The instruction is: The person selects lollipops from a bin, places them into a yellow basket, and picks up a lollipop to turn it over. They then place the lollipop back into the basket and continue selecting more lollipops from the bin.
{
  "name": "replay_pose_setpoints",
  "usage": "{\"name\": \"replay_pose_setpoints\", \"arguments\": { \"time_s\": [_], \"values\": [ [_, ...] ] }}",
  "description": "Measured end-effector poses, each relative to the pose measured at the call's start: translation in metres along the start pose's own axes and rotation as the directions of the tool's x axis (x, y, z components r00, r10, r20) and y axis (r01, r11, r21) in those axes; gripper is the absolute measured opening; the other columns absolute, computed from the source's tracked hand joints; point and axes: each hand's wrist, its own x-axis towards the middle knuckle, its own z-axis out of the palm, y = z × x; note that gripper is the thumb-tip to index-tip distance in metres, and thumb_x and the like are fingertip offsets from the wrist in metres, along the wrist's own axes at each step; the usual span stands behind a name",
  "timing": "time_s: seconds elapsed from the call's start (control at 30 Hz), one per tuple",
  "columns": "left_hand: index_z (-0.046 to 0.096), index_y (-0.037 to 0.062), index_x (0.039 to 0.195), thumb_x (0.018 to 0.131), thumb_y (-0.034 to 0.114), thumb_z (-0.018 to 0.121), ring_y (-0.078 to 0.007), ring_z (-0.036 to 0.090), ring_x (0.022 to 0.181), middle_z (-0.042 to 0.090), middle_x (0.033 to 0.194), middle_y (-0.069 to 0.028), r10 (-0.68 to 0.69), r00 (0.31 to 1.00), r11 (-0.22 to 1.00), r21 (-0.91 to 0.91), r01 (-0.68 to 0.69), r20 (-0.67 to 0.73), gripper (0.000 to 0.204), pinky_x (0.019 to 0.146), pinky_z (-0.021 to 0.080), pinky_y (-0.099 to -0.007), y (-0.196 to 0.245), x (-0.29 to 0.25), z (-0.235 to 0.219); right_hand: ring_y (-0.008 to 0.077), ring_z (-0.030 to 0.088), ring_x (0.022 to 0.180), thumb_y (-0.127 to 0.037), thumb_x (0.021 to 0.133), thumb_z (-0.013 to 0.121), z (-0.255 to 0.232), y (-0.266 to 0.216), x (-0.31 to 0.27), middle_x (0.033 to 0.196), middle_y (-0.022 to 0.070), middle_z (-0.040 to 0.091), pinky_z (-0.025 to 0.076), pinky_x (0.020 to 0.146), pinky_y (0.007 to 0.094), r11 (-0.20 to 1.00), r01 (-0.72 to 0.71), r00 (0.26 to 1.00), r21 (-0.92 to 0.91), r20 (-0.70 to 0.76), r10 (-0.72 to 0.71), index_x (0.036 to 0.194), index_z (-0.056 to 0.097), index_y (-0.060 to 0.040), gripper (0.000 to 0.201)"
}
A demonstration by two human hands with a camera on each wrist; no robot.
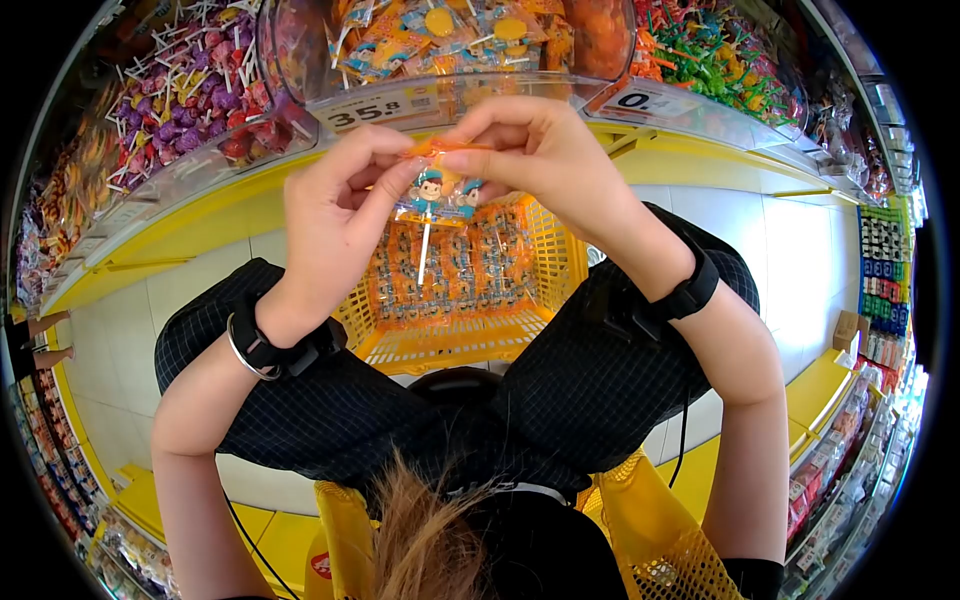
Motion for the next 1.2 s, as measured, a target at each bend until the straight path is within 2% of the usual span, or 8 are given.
{"name": "replay_pose_setpoints", "arguments": {
  "time_s": [0.1,0.3,0.43,0.53,0.6,0.83,1.0,1.2],
  "values": [
    [0.060,-0.0019,0.100,0.090,0.003,0.061,-0.0056,0.061,0.080,0.063,0.089,-0.0012,-0.039,0.999,0.999,0.001,0.039,0.002,0.011,0.066,0.049,-0.0192,0.002,0.000,0.000,0.0063,0.062,0.064,-0.008,0.081,0.072,-0.001,0.002,0.003,0.075,0.0044,0.070,0.048,0.055,0.0209,0.981,0.104,0.992,-0.162,-0.048,-0.113,0.088,0.072,-0.0022,0.009],
    [0.063,-0.0019,0.104,0.089,0.004,0.063,-0.0064,0.062,0.082,0.068,0.090,-0.0042,-0.100,0.994,0.995,0.031,0.099,0.044,0.016,0.068,0.050,-0.0204,0.002,-0.003,-0.002,0.0053,0.062,0.063,-0.008,0.077,0.075,-0.002,-0.001,0.001,0.073,0.0033,0.070,0.047,0.056,0.0198,0.967,0.117,0.991,-0.228,-0.039,-0.129,0.084,0.072,-0.0026,0.009],
    [0.065,-0.0028,0.104,0.090,0.004,0.062,-0.0077,0.063,0.083,0.069,0.090,-0.0052,-0.105,0.994,0.994,-0.004,0.106,0.041,0.016,0.072,0.051,-0.0212,-0.001,-0.001,-0.006,0.0053,0.061,0.063,-0.008,0.077,0.075,-0.002,0.006,0.002,0.073,0.0034,0.069,0.047,0.056,0.0195,0.973,0.131,0.989,-0.190,-0.038,-0.141,0.083,0.072,-0.0032,0.008],
    [0.065,-0.0027,0.107,0.090,0.004,0.061,-0.0087,0.063,0.084,0.069,0.092,-0.0054,-0.079,0.997,0.997,-0.009,0.080,0.006,0.019,0.075,0.051,-0.0213,-0.001,-0.001,-0.005,0.0054,0.061,0.062,-0.009,0.078,0.074,0.001,0.008,0.003,0.072,0.0039,0.069,0.047,0.056,0.0197,0.989,0.145,0.989,-0.018,0.000,-0.145,0.082,0.072,-0.0027,0.008],
    [0.065,-0.0020,0.109,0.091,0.003,0.061,-0.0090,0.064,0.085,0.069,0.094,-0.0060,-0.074,0.997,0.997,0.004,0.074,-0.006,0.020,0.076,0.051,-0.0213,0.000,-0.001,-0.003,0.0064,0.061,0.062,-0.010,0.079,0.074,0.003,0.004,0.002,0.073,0.0045,0.069,0.047,0.055,0.0203,0.999,0.030,0.999,-0.015,-0.037,-0.031,0.083,0.072,-0.0020,0.009],
    [0.059,-0.0026,0.115,0.090,-0.001,0.058,-0.0112,0.063,0.094,0.065,0.107,-0.0067,-0.134,0.990,0.984,-0.114,0.137,0.035,0.024,0.080,0.051,-0.0224,0.004,-0.003,0.002,0.0073,0.061,0.060,-0.011,0.079,0.074,-0.003,0.007,0.001,0.071,0.0042,0.068,0.047,0.053,0.0209,0.995,0.023,0.998,-0.101,-0.062,-0.029,0.085,0.073,-0.0023,0.011],
    [0.057,-0.0042,0.102,0.086,-0.007,0.061,-0.0173,0.060,0.105,0.055,0.116,-0.0093,-0.062,0.997,0.964,-0.256,0.070,0.041,0.017,0.085,0.053,-0.0256,0.001,-0.006,0.008,0.0075,0.062,0.067,-0.015,0.082,0.072,-0.009,0.009,0.001,0.079,0.0042,0.068,0.052,0.061,0.0215,0.984,-0.009,0.999,-0.177,-0.035,0.002,0.089,0.071,-0.0014,0.016],
    [0.060,-0.0041,0.105,0.085,-0.006,0.062,-0.0175,0.061,0.103,0.057,0.115,-0.0106,-0.116,0.988,0.982,-0.136,0.130,0.104,0.020,0.087,0.053,-0.0268,-0.004,-0.010,0.006,0.0087,0.063,0.066,-0.013,0.083,0.071,-0.012,0.012,-0.002,0.080,0.0036,0.068,0.051,0.059,0.0217,0.994,-0.085,0.996,-0.072,0.025,0.087,0.085,0.067,-0.0018,0.012]
  ]
}}
